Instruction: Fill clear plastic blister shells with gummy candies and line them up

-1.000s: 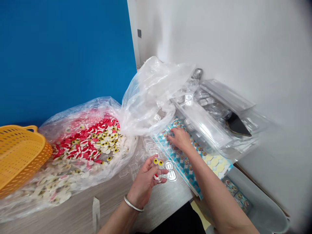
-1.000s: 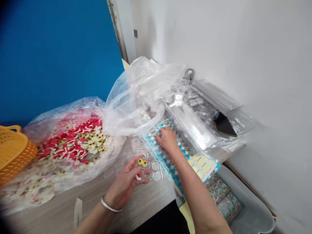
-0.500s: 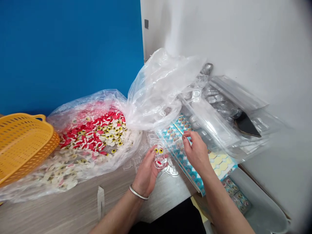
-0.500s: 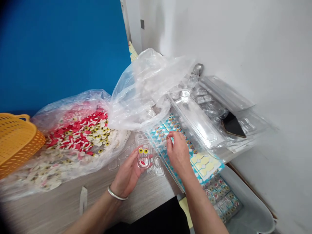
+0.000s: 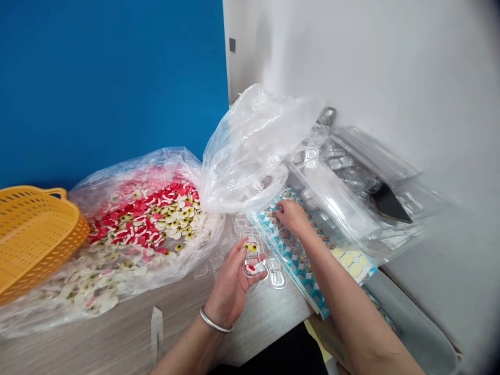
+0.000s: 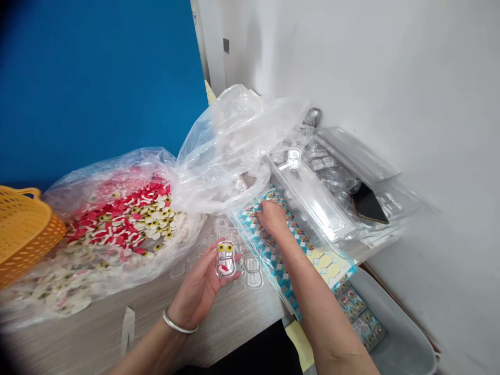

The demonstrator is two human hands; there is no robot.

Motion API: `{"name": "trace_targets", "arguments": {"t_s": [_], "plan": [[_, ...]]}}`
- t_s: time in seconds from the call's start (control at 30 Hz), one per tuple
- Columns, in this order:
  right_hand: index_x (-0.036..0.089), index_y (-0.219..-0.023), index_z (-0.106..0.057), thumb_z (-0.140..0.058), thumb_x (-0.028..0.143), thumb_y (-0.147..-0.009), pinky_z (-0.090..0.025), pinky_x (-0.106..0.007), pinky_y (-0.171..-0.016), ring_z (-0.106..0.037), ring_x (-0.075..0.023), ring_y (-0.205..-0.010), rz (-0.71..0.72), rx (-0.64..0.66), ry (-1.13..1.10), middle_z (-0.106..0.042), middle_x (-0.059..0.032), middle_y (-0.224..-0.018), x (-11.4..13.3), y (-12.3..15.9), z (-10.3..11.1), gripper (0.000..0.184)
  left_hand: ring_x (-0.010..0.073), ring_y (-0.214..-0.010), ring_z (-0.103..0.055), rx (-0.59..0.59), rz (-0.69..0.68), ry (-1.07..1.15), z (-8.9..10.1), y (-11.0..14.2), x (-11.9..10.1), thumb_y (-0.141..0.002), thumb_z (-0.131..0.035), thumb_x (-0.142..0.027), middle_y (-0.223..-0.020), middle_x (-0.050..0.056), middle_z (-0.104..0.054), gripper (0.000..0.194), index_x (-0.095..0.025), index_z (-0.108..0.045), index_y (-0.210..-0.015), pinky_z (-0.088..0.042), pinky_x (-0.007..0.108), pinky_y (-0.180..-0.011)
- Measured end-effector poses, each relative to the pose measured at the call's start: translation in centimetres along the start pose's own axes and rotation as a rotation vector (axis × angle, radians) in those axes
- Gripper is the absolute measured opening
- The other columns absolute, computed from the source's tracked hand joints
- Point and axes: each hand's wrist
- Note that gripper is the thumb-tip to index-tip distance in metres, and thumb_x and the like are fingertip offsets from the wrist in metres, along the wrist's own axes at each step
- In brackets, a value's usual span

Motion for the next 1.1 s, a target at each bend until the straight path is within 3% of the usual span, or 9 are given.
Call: {"name": "trace_targets", "arguments": {"t_s": [0.17,0.3,0.43,0.57,0.67,0.8,0.9,1.0,1.1], "plan": [[0.019,-0.109,-0.071,-0.056,0.020,-0.090,-0.045,-0.028,-0.083,-0.066,-0.0199,-0.095,0.024,-0.014,-0.060,-0.072,-0.0072,-0.105,-1.3,0.9,1.2,0.024,0.0266,-0.110,-0.066,0.008,-0.002,0.006,-0.3,-0.4,-0.1,-0.088,-0.067,-0.036,-0.137,0.010,-0.057,0.037,-0.026,-0.060,-0.123,-0.061,0.035,-0.076],[0.023,-0.115,-0.070,-0.065,0.030,-0.088,-0.045,-0.030,-0.091,-0.064,-0.0218,-0.105,0.173,0.026,-0.071,-0.068,-0.0071,-0.115,-1.3,3.3,2.1,0.029,0.0266,-0.109,-0.066,0.001,-0.003,0.009,-0.3,-0.5,-0.1,-0.088,-0.067,-0.034,-0.133,0.009,-0.058,0.037,-0.025,-0.060,-0.123,-0.061,0.036,-0.074],[0.023,-0.118,-0.068,-0.069,0.024,-0.082,-0.042,-0.036,-0.096,-0.058,-0.0279,-0.116,0.226,0.085,0.069,-0.064,-0.0098,-0.126,-0.3,5.1,1.5,0.036,0.0258,-0.108,-0.066,-0.007,0.004,-0.001,-0.3,-0.5,-0.1,-0.087,-0.069,-0.033,-0.133,0.009,-0.058,0.037,-0.025,-0.061,-0.122,-0.061,0.034,-0.073],[0.022,-0.115,-0.069,-0.062,0.023,-0.089,-0.041,-0.038,-0.096,-0.059,-0.0285,-0.117,0.221,0.074,0.129,-0.067,-0.0101,-0.126,0.2,5.4,0.9,0.027,0.0252,-0.109,-0.066,-0.001,-0.001,-0.016,-0.4,-0.5,-0.2,-0.088,-0.067,-0.033,-0.135,0.009,-0.056,0.037,-0.025,-0.060,-0.124,-0.061,0.035,-0.074],[0.021,-0.114,-0.069,-0.054,0.023,-0.095,-0.039,-0.041,-0.101,-0.059,-0.0286,-0.120,0.261,-0.036,0.161,-0.070,-0.0108,-0.124,-0.2,5.3,1.1,0.024,0.0259,-0.108,-0.066,0.011,0.002,-0.011,-0.4,-0.6,-0.4,-0.090,-0.064,-0.031,-0.134,0.010,-0.057,0.036,-0.025,-0.058,-0.125,-0.062,0.037,-0.076],[0.016,-0.118,-0.068,-0.045,0.020,-0.101,-0.043,-0.039,-0.100,-0.065,-0.0258,-0.113,0.322,-0.372,0.177,-0.074,-0.0116,-0.116,-0.2,6.8,1.5,0.028,0.0269,-0.104,-0.068,0.044,0.051,0.040,-0.3,-0.8,-0.6,-0.092,-0.061,-0.035,-0.130,0.011,-0.060,0.034,-0.023,-0.058,-0.123,-0.061,0.038,-0.075],[0.013,-0.119,-0.066,-0.052,0.016,-0.099,-0.048,-0.036,-0.098,-0.068,-0.0234,-0.108,0.497,-0.609,0.091,-0.075,-0.0118,-0.112,1.4,10.0,1.5,0.025,0.0250,-0.096,-0.069,0.100,0.113,0.096,-0.3,-0.8,-0.5,-0.093,-0.058,-0.040,-0.119,0.011,-0.065,0.031,-0.021,-0.059,-0.118,-0.060,0.039,-0.073],[0.009,-0.120,-0.065,-0.053,0.011,-0.097,-0.049,-0.043,-0.103,-0.064,-0.0275,-0.117,0.741,-0.651,0.019,-0.074,-0.0149,-0.115,3.7,14.1,0.8,0.026,0.0196,-0.084,-0.069,0.182,0.137,0.148,-0.2,-0.7,-0.3,-0.095,-0.053,-0.046,-0.109,0.010,-0.069,0.034,-0.019,-0.063,-0.115,-0.058,0.034,-0.071],[0.010,-0.116,-0.068,-0.049,0.009,-0.098,-0.048,-0.049,-0.102,-0.064,-0.0299,-0.118,0.783,-0.603,-0.003,-0.074,-0.0141,-0.116,5.4,17.3,-0.2,0.026,0.0184,-0.088,-0.068,0.203,0.092,0.154,0.1,-0.5,-0.1,-0.093,-0.058,-0.043,-0.107,0.010,-0.071,0.034,-0.016,-0.067,-0.111,-0.055,0.030,-0.076]]}}
Point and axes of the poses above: each hand's wrist, its own y-axis away from the middle knuckle, its own z-axis out of the back of the hand, x = y × z
